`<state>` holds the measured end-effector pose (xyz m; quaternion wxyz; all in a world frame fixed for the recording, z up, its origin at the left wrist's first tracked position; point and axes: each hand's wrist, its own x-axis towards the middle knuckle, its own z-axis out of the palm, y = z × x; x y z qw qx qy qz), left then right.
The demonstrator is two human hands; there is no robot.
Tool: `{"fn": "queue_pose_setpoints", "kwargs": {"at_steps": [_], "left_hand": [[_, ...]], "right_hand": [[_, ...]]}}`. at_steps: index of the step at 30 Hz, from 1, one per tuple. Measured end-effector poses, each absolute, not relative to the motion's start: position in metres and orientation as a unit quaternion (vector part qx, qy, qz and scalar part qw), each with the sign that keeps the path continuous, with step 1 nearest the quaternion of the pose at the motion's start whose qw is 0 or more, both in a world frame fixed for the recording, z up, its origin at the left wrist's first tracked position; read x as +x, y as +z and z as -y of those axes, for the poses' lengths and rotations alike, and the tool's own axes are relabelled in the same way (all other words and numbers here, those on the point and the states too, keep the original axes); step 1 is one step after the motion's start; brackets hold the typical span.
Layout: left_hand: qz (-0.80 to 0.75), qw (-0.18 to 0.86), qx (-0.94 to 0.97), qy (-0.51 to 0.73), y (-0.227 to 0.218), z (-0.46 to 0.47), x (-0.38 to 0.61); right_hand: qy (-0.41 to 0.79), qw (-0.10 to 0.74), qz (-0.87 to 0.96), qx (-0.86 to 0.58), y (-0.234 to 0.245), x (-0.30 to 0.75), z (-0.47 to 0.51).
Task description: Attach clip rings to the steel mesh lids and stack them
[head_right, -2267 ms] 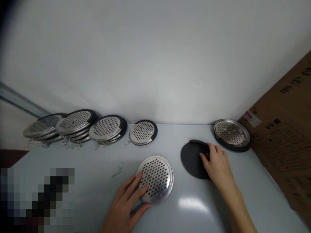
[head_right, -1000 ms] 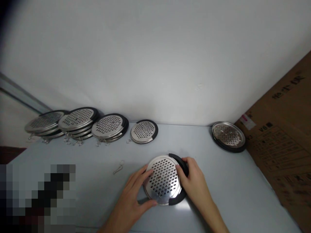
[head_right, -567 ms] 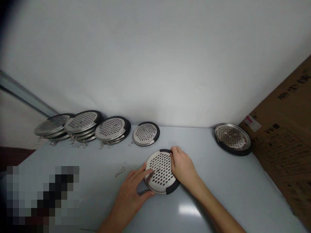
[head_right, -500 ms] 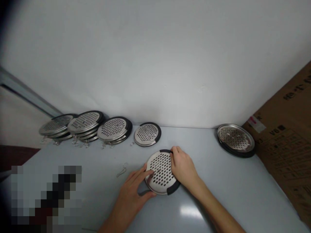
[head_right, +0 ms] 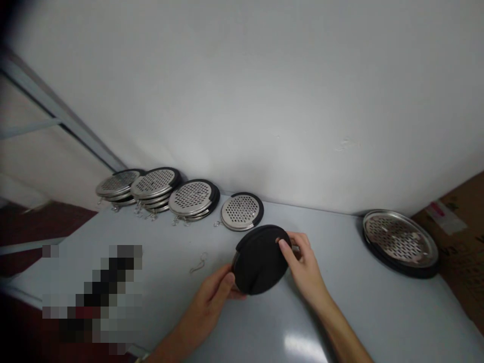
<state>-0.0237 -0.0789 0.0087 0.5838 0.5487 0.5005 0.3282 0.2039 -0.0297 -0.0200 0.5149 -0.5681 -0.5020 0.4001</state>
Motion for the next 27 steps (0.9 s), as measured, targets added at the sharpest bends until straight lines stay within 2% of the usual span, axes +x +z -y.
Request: {"fn": "queue_pose_setpoints", "kwargs": {"at_steps": [3, 7, 10, 15, 18, 27], "left_hand": [[-0.506, 0.630, 0.512, 0.291, -0.006, 0.079, -0.017], [-0.541, 0.584, 0.547, 0.258, -0.022, 0.077, -0.022], [-0.580, 0.492, 0.607, 0.233, -0.016, 0.070, -0.039], [-0.658, 0.251, 0.678, 0.212, 0.008, 0.051, -0.086], [-0.674, 0.181, 0.694, 0.174, 0.013, 0.045, -0.111], [-0.654, 0.246, 0.709, 0.094, 0.006, 0.035, -0.133]], "right_hand": [[0.442, 0.490, 0.473, -0.583, -0.018, 0.203, 0.028], [0.408, 0.494, 0.454, -0.619, -0.019, 0.205, 0.027], [0.393, 0.497, 0.451, -0.628, -0.025, 0.208, 0.024], [0.375, 0.485, 0.481, -0.626, -0.037, 0.209, 0.022], [0.329, 0.492, 0.499, -0.633, -0.044, 0.204, 0.024], [0.194, 0.483, 0.565, -0.640, -0.052, 0.188, 0.032]]}}
